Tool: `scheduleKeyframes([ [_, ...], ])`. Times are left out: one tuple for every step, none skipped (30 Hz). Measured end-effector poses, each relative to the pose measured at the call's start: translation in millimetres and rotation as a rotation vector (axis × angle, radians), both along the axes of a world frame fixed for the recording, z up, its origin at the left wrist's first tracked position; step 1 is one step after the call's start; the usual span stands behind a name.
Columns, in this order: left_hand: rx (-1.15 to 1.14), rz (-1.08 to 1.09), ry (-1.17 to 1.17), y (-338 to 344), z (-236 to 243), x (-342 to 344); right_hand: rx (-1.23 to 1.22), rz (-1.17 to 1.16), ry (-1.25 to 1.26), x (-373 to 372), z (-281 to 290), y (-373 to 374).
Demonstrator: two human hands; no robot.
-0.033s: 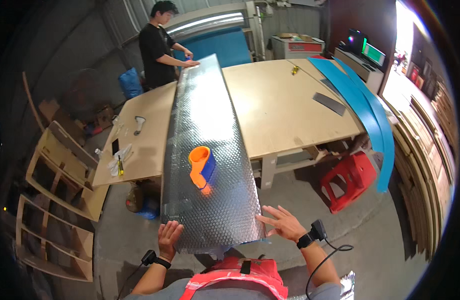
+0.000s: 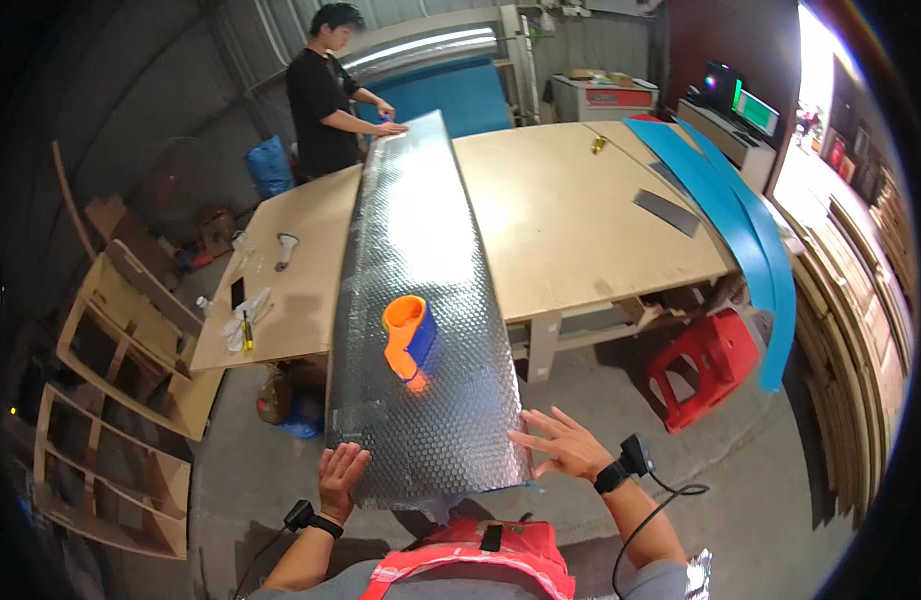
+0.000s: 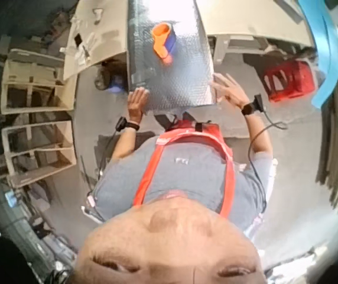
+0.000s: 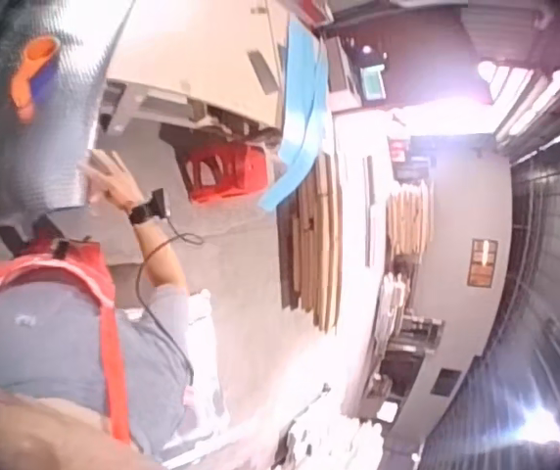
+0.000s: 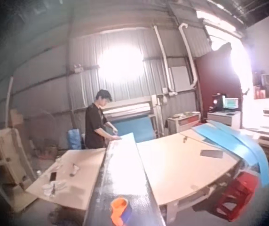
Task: Applying blue foam and reflective insulation sheets to cabinet panels and sealing edges with tape.
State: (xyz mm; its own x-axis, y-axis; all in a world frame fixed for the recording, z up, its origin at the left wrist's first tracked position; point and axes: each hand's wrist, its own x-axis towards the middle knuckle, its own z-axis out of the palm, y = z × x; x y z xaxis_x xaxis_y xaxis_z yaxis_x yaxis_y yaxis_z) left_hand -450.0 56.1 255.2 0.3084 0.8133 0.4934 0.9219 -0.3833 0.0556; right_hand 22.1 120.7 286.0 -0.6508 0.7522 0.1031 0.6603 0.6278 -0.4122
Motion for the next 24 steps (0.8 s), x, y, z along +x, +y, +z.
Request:
scheduleKeyframes([
  [-0.032, -0.004, 0.008, -0.3, 2.6, 2.5, 0.03, 0.133, 0.008, -4.9, 4.0, 15.6],
  [-0.063, -0.01, 0.016, 0.0, 4.8, 5.2, 0.063, 0.263, 0.015, -11.8, 7.5, 29.5],
  [-0.089, -0.003, 0.027, -0.4, 6.4, 7.9, 0.104, 0.374, -0.034, -22.9, 12.1, 40.3],
  [-0.072, 0.014, 0.042, -0.7, 5.9, 9.3, 0.124, 0.389, -0.021, -32.6, 8.7, 49.7],
  [-0.089, 0.015, 0.032, -1.8, 3.0, 10.6, 0.263, 0.47, -0.095, -42.8, -1.6, 55.0],
  [-0.105, 0.012, 0.019, -1.6, 0.5, 11.3, 0.405, 0.543, -0.172, -51.7, -9.4, 57.7],
  [-0.102, 0.024, 0.031, 1.1, 3.0, 14.5, 0.314, 0.52, -0.104, -50.5, -9.3, 60.2],
  [-0.079, 0.032, 0.037, 2.9, 2.6, 12.6, 0.352, 0.48, -0.043, -51.2, -10.9, 58.2],
  [-0.09, 0.044, 0.039, 0.0, 0.4, 13.0, 0.417, 0.432, -0.017, -50.9, -14.8, 53.0],
  [-0.107, 0.049, 0.037, -2.9, -3.1, 14.2, 0.474, 0.38, 0.006, -49.9, -20.1, 46.0],
  [-0.088, 0.055, 0.065, -2.2, -6.8, 12.3, 0.481, 0.384, 0.001, -52.0, -24.0, 42.0],
  [-0.082, 0.056, 0.058, 0.5, -8.7, 9.3, 0.535, 0.316, 0.029, -55.2, -27.7, 39.2],
  [-0.06, 0.038, 0.106, 0.8, -10.0, 5.5, 0.584, 0.248, 0.055, -57.2, -30.2, 36.7],
  [-0.04, 0.02, 0.152, -1.4, -12.1, 3.6, 0.58, 0.251, 0.046, -57.5, -32.8, 34.6],
  [-0.047, 0.014, 0.145, -0.2, -10.3, 3.1, 0.624, 0.212, 0.062, -60.2, -36.8, 33.1],
  [-0.035, -0.009, 0.125, 1.2, -8.4, 2.8, 0.663, 0.173, 0.077, -62.2, -40.3, 29.8],
  [-0.028, -0.031, 0.104, 1.5, -6.2, 2.6, 0.647, 0.172, 0.068, -62.1, -43.1, 28.6],
  [-0.047, -0.025, 0.092, -0.5, -6.1, 0.7, 0.647, 0.175, 0.041, -63.8, -40.2, 30.6],
  [-0.023, -0.05, 0.108, 1.9, -6.8, -1.6, 0.644, 0.173, 0.013, -63.8, -38.5, 31.1],
  [-0.002, -0.074, 0.122, 3.4, -7.1, -3.9, 0.616, 0.181, 0.005, -63.9, -39.7, 29.9],
  [-0.032, -0.103, 0.188, 6.1, -6.4, -8.8, 0.618, 0.155, -0.009, -65.6, -41.4, 31.3],
  [-0.066, -0.135, 0.255, 9.6, -2.5, -12.0, 0.616, 0.129, -0.021, -66.8, -42.1, 30.6],
  [-0.124, -0.19, 0.313, 12.5, 5.3, -10.1, 0.585, 0.149, -0.026, -68.0, -41.7, 28.9],
  [-0.186, -0.252, 0.369, 16.0, 15.2, -7.0, 0.619, 0.131, -0.076, -69.4, -41.7, 25.6],
])
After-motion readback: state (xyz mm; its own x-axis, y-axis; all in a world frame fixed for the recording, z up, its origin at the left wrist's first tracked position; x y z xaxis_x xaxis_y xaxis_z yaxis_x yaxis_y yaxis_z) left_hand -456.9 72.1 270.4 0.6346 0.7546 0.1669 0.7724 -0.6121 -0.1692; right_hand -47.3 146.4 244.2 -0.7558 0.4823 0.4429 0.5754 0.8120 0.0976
